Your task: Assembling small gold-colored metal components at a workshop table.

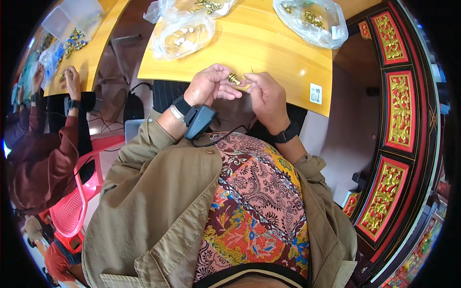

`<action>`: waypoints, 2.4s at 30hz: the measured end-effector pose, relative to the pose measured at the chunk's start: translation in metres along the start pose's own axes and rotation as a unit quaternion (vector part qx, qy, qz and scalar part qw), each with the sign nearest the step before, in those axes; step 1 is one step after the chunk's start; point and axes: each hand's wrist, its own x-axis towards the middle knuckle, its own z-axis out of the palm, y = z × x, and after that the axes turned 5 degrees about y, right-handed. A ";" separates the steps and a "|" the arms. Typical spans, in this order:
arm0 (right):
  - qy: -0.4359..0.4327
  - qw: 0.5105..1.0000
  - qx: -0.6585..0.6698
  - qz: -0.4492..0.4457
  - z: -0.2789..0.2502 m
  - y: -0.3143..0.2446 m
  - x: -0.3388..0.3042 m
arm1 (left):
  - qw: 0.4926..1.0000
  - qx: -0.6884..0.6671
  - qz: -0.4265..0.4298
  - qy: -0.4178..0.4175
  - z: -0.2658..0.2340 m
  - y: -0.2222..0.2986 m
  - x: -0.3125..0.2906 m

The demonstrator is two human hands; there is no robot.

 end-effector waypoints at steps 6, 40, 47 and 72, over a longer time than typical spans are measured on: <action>-0.082 0.979 -0.175 -0.071 0.003 -0.017 0.008 | 0.998 0.049 -0.006 0.041 0.000 -0.006 -0.005; -0.108 0.983 -0.134 -0.062 -0.030 -0.057 0.033 | 0.967 0.142 0.188 0.096 0.005 0.059 -0.022; -0.082 0.989 -0.112 -0.049 -0.024 -0.065 0.032 | 0.952 0.110 0.161 0.236 -0.022 0.112 -0.017; 0.054 0.988 -0.101 -0.103 0.006 -0.052 0.044 | 0.997 -0.070 0.000 -0.015 0.036 0.035 -0.007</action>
